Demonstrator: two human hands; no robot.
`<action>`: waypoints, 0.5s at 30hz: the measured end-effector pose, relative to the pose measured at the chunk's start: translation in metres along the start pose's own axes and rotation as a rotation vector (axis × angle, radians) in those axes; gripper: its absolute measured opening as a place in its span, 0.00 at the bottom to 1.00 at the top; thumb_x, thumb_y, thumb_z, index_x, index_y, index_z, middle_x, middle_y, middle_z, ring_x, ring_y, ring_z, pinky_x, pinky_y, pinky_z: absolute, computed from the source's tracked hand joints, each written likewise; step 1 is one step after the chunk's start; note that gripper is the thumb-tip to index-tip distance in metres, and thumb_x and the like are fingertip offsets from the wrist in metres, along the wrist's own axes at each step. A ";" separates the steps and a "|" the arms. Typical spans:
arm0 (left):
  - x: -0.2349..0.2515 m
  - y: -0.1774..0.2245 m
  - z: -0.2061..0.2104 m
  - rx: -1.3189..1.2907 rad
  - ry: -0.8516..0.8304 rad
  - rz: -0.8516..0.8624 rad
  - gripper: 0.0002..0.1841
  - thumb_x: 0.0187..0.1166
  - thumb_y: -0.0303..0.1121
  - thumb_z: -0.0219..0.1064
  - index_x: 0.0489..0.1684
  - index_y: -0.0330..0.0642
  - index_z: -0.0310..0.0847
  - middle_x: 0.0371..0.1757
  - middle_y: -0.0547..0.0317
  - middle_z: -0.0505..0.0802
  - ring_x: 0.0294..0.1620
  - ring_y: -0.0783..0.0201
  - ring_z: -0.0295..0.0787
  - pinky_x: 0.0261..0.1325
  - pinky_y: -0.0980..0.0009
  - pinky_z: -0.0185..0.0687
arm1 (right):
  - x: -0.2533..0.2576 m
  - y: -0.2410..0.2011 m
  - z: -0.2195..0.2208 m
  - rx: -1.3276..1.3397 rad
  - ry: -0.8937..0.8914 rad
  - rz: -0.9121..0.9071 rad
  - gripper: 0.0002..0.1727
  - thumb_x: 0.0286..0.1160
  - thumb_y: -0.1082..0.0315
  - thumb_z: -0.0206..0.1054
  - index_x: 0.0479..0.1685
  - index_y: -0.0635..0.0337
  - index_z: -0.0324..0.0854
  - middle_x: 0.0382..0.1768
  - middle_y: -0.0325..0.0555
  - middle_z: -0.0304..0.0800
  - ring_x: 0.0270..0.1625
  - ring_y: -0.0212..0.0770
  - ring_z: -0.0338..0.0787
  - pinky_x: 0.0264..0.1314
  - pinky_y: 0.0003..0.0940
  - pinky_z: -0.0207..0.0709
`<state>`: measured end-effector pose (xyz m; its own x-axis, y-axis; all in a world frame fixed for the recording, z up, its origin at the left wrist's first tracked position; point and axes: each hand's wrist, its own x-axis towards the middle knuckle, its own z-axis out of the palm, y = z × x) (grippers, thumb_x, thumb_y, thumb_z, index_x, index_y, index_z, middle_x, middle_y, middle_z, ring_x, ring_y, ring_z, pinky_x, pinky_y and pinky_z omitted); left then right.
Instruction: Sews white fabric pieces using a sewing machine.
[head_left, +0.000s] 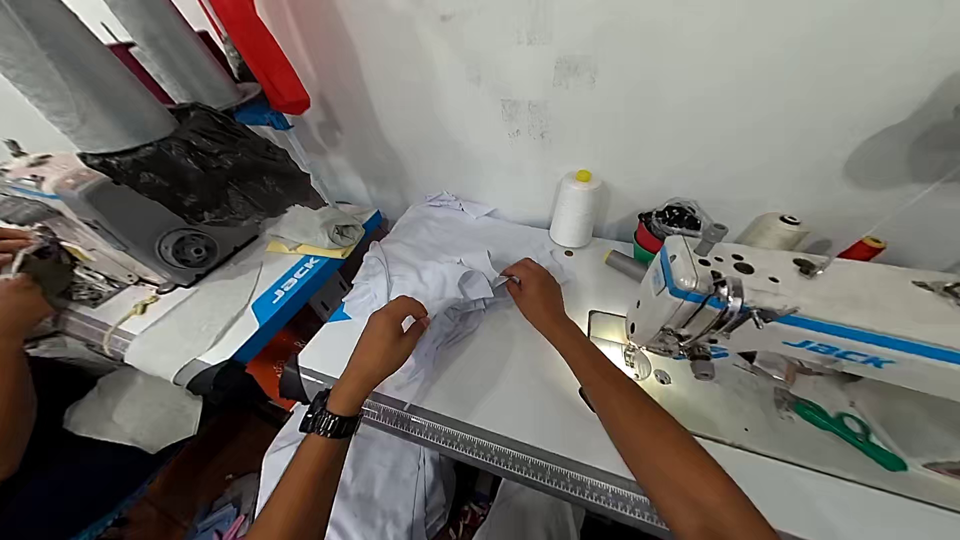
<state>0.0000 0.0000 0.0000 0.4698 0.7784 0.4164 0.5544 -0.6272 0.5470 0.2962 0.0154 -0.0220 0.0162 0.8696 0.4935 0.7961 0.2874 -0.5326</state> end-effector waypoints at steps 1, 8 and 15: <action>-0.003 0.005 -0.009 -0.040 -0.015 -0.022 0.07 0.83 0.27 0.64 0.43 0.32 0.86 0.54 0.46 0.92 0.59 0.55 0.89 0.66 0.49 0.83 | -0.002 -0.007 -0.009 -0.005 0.035 -0.012 0.11 0.80 0.71 0.64 0.52 0.60 0.92 0.55 0.54 0.93 0.55 0.56 0.92 0.56 0.59 0.84; -0.075 0.093 -0.010 -0.152 -0.141 0.046 0.15 0.87 0.44 0.58 0.49 0.43 0.85 0.39 0.64 0.91 0.39 0.72 0.89 0.44 0.67 0.90 | -0.106 -0.032 -0.092 -0.128 0.030 -0.089 0.11 0.81 0.75 0.62 0.54 0.59 0.89 0.50 0.50 0.94 0.36 0.49 0.94 0.36 0.51 0.88; -0.069 0.115 0.042 -0.168 -0.299 0.232 0.19 0.88 0.50 0.56 0.51 0.49 0.90 0.52 0.65 0.95 0.55 0.69 0.92 0.59 0.61 0.90 | -0.253 -0.027 -0.168 -0.284 -0.244 0.070 0.17 0.75 0.63 0.64 0.60 0.44 0.90 0.54 0.34 0.93 0.55 0.41 0.91 0.53 0.45 0.86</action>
<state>0.0607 -0.1268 0.0040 0.7617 0.5593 0.3271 0.3021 -0.7532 0.5844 0.3724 -0.2800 -0.0168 -0.0410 0.9632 0.2658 0.9346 0.1310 -0.3307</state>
